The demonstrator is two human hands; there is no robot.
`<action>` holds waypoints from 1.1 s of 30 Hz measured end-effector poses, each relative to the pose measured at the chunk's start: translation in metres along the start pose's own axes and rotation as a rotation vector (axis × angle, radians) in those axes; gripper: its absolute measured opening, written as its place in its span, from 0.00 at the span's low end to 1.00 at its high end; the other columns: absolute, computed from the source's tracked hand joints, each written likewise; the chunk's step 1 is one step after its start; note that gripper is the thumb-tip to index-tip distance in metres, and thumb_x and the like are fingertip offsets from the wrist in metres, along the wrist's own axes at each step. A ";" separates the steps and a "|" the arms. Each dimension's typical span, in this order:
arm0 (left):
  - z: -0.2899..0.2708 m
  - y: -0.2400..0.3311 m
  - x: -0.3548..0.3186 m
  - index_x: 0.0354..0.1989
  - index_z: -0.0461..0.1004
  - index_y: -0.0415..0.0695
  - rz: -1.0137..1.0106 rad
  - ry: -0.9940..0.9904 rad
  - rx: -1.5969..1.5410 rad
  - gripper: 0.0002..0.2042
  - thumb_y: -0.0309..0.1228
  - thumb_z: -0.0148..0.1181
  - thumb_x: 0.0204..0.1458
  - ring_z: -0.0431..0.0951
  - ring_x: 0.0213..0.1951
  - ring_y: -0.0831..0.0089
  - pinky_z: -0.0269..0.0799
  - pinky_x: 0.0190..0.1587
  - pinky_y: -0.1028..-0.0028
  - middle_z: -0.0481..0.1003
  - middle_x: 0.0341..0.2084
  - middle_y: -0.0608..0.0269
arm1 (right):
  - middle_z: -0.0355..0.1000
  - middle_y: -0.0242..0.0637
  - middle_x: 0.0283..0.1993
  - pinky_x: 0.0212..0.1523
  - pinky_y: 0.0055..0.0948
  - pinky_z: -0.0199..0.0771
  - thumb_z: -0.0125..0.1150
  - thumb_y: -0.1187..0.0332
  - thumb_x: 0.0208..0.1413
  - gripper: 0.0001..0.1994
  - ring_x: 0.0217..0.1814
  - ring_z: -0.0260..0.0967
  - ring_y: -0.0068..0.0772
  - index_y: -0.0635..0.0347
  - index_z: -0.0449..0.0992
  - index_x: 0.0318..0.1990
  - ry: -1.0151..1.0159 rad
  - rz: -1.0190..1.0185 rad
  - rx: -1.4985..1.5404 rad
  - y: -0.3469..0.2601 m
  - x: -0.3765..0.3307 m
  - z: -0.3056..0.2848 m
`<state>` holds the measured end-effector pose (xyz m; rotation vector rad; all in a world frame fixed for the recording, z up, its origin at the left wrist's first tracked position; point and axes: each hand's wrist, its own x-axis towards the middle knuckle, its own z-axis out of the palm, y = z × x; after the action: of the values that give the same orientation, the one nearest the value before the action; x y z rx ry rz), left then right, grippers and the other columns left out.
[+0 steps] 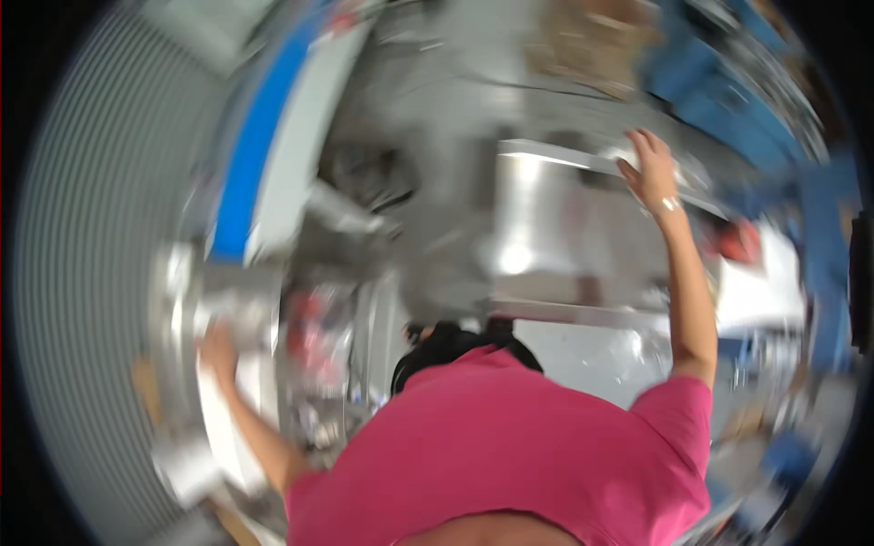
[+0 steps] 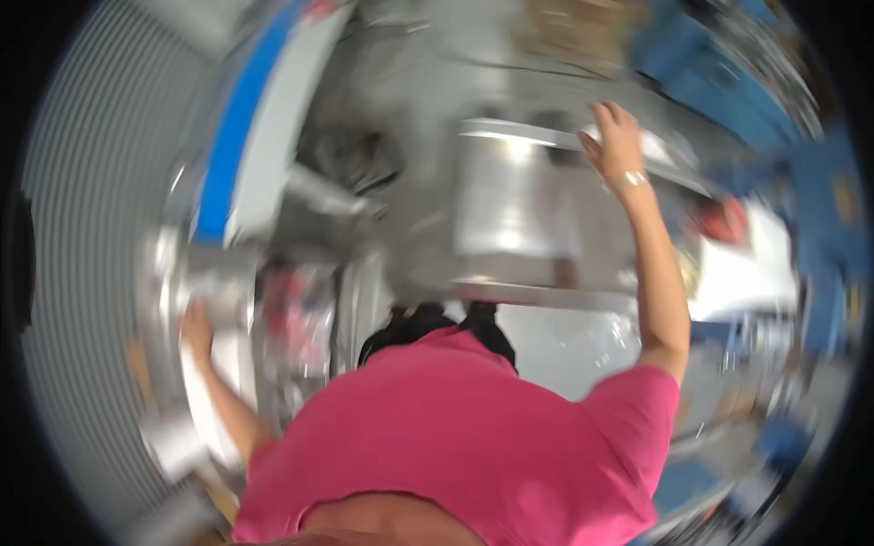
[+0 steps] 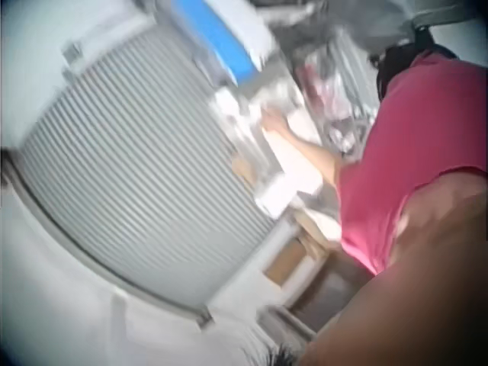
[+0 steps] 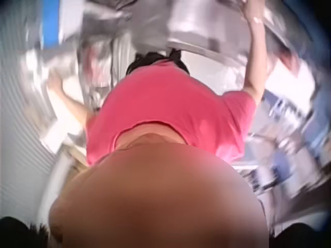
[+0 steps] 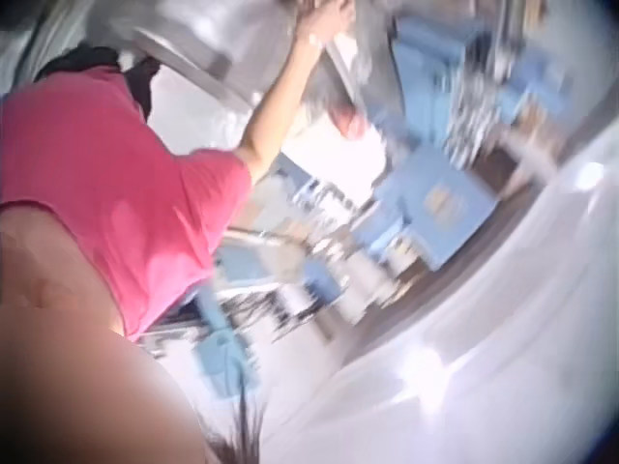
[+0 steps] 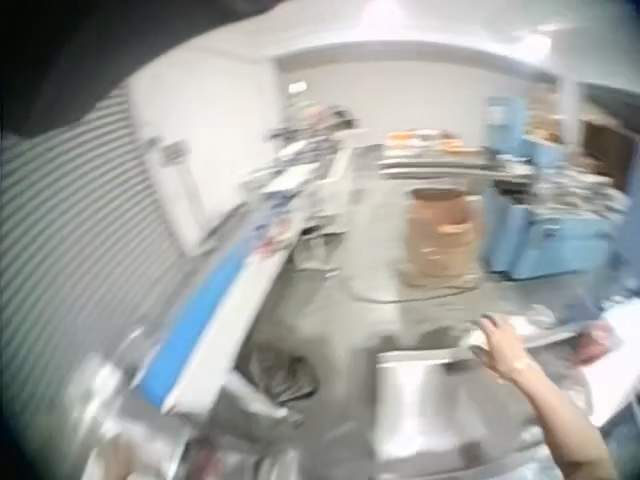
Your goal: Packing stacks of white paper products onto a conveyor belt.
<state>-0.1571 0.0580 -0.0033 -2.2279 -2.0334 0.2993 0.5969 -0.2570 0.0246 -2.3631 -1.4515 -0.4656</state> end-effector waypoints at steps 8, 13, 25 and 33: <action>-0.045 0.056 -0.044 0.56 0.69 0.49 -0.075 0.241 -0.288 0.27 0.54 0.50 0.54 0.44 0.66 0.38 0.43 0.61 0.41 0.49 0.64 0.36 | 0.74 0.38 0.44 0.49 0.27 0.70 0.56 0.69 0.58 0.14 0.49 0.70 0.27 0.56 0.71 0.52 -0.808 -0.324 1.091 -0.423 0.068 0.072; -0.047 0.065 -0.041 0.60 0.63 0.50 -0.022 0.332 -0.446 0.29 0.52 0.52 0.53 0.43 0.66 0.38 0.41 0.62 0.42 0.48 0.64 0.34 | 0.73 0.32 0.45 0.44 0.24 0.71 0.50 0.61 0.62 0.15 0.48 0.68 0.21 0.58 0.72 0.52 -1.109 -0.548 1.267 -0.597 0.064 0.146; -0.059 0.089 -0.038 0.57 0.58 0.28 -0.396 0.617 -0.739 0.36 0.42 0.64 0.46 0.52 0.61 0.37 0.47 0.60 0.49 0.53 0.59 0.30 | 0.73 0.35 0.44 0.45 0.24 0.72 0.54 0.75 0.56 0.13 0.47 0.71 0.26 0.63 0.69 0.48 -1.484 -0.738 1.294 -0.651 0.067 0.172; -0.066 0.133 -0.002 0.57 0.59 0.27 -0.711 0.545 -0.545 0.34 0.40 0.60 0.47 0.51 0.63 0.40 0.43 0.61 0.46 0.55 0.60 0.33 | 0.72 0.40 0.44 0.51 0.27 0.69 0.51 0.77 0.56 0.11 0.48 0.70 0.29 0.66 0.69 0.46 -1.736 -0.885 1.214 -0.660 0.088 0.163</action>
<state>-0.0137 0.0461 0.0327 -1.3523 -2.5360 -0.9013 0.0589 0.1661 -0.0134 -0.5901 -2.0974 2.0983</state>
